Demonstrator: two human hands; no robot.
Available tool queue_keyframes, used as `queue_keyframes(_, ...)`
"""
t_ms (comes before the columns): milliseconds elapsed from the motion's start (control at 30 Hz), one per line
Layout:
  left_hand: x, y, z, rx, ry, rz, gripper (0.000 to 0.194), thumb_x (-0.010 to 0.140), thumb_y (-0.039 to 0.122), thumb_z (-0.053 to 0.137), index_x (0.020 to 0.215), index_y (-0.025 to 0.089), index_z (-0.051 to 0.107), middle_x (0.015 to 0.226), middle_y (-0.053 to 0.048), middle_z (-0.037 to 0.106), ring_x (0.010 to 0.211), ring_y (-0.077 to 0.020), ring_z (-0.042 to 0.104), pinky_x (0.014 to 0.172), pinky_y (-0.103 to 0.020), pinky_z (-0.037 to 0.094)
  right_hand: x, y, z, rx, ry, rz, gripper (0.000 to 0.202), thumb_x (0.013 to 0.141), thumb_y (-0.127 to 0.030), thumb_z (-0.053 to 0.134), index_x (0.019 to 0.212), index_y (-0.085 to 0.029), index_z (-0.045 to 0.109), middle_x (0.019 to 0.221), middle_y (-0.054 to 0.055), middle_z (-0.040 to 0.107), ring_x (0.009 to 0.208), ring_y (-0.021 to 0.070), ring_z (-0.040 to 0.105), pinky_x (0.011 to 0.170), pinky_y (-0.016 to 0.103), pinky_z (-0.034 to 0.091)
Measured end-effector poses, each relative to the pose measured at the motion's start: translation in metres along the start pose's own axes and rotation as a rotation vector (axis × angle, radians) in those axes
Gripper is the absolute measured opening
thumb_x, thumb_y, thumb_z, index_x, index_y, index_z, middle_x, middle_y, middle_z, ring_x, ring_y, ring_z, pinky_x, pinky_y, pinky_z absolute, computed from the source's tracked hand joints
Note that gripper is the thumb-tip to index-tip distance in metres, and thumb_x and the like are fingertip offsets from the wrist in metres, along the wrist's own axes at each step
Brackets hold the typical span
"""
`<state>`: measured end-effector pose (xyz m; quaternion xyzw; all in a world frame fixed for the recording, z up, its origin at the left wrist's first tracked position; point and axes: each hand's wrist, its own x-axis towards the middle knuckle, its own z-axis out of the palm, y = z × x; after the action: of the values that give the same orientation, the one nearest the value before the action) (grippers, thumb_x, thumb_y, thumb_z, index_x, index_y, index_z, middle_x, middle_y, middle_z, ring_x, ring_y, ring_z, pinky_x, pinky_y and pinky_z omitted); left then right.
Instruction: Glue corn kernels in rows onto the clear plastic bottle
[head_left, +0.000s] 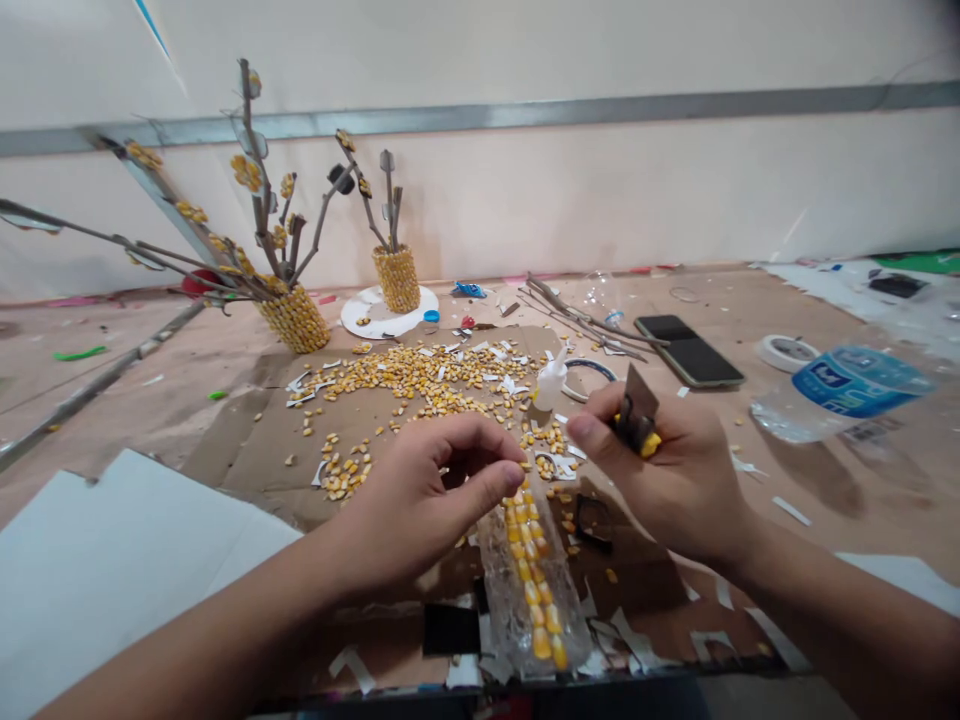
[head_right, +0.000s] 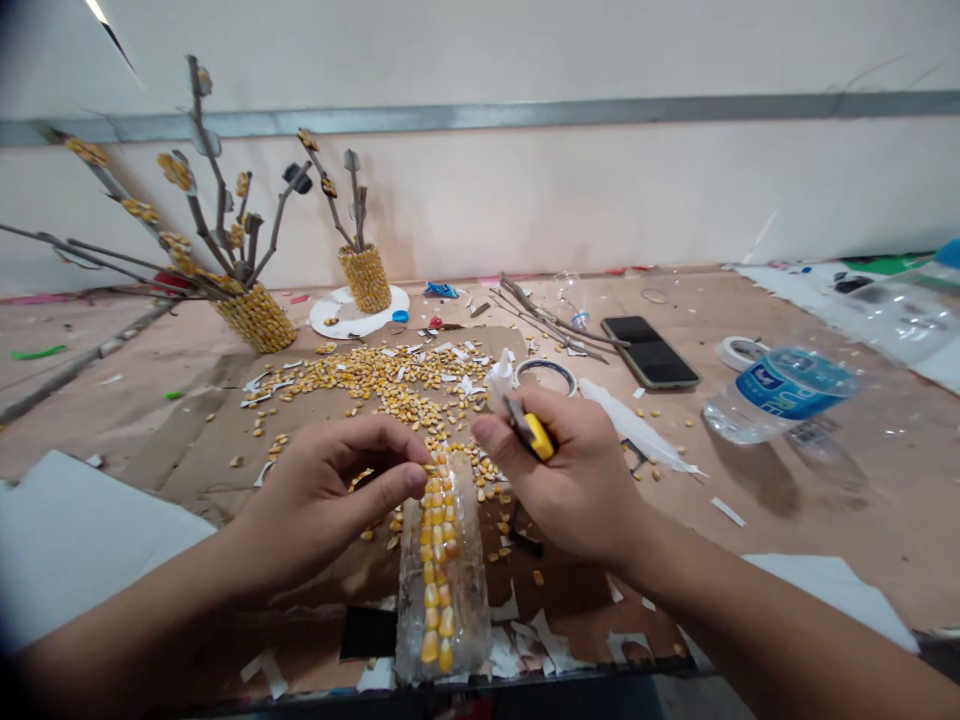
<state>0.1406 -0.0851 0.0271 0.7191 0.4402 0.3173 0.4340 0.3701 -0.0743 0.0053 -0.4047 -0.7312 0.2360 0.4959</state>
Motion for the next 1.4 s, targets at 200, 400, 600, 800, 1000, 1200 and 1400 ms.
queue_keyframes(200,0.001,0.003,0.001,-0.125,-0.14,-0.029,0.012,0.098,0.025,0.067,0.092,0.017,0.073,0.085,-0.001,0.074,0.079,-0.0142,0.063,0.074,-0.024,0.049,-0.005,-0.003,0.002,0.172,-0.225,-0.253,0.029,0.088,-0.005,0.069,0.108,-0.024,0.077,0.095,0.004,0.079,0.081,0.0168,0.075,0.074,0.028,0.06)
queue_keyframes(400,0.002,0.004,0.001,-0.231,-0.175,-0.087,0.014,0.099,0.028,0.067,0.091,0.017,0.07,0.084,0.0,0.07,0.078,-0.0145,0.061,0.072,-0.025,0.047,-0.005,-0.001,0.002,0.17,-0.266,-0.299,0.034,0.087,-0.003,0.066,0.11,-0.025,0.078,0.099,0.006,0.078,0.082,0.0174,0.076,0.072,0.027,0.061)
queue_keyframes(600,0.0,0.004,-0.003,-0.023,-0.119,-0.037,0.018,0.099,0.036,0.069,0.098,0.019,0.073,0.09,-0.003,0.073,0.085,-0.0179,0.065,0.077,-0.029,0.05,-0.001,-0.009,-0.004,0.126,-0.301,-0.076,0.007,0.093,-0.016,0.07,0.089,-0.021,0.072,0.077,0.001,0.072,0.067,0.0144,0.066,0.064,0.025,0.053)
queue_keyframes(800,-0.001,0.001,-0.036,0.26,-0.297,0.108,0.06,0.086,0.031,0.08,0.141,0.021,0.057,0.145,-0.012,0.064,0.136,-0.0305,0.058,0.117,-0.044,0.046,0.005,-0.015,-0.026,0.235,-0.732,0.384,0.017,0.094,-0.026,0.068,0.079,-0.019,0.074,0.064,-0.002,0.061,0.055,0.0112,0.05,0.05,0.021,0.041)
queue_keyframes(1000,0.002,-0.006,-0.037,0.329,-0.448,-0.125,0.092,0.074,0.041,0.095,0.155,0.024,0.052,0.157,-0.014,0.059,0.145,-0.0375,0.055,0.124,-0.051,0.042,0.002,-0.018,-0.02,0.13,-0.808,0.386,0.011,0.084,-0.017,0.069,0.075,-0.02,0.073,0.063,-0.003,0.06,0.057,0.0125,0.055,0.05,0.02,0.043)
queue_keyframes(1200,0.003,-0.006,-0.03,0.333,-0.351,-0.157,0.078,0.073,0.036,0.094,0.144,0.027,0.063,0.135,-0.009,0.073,0.127,-0.0349,0.067,0.114,-0.048,0.051,0.0,-0.019,-0.017,0.184,-0.818,0.402,0.011,0.084,-0.015,0.069,0.075,-0.021,0.072,0.064,-0.004,0.061,0.057,0.0124,0.054,0.049,0.019,0.042)
queue_keyframes(1400,0.003,-0.007,-0.03,0.342,-0.358,-0.165,0.08,0.072,0.04,0.096,0.144,0.028,0.063,0.134,-0.009,0.072,0.123,-0.0344,0.068,0.112,-0.048,0.052,0.0,-0.023,-0.016,0.148,-0.857,0.407,0.015,0.085,-0.013,0.068,0.074,-0.021,0.062,0.062,-0.005,0.054,0.055,0.0116,0.051,0.048,0.019,0.038)
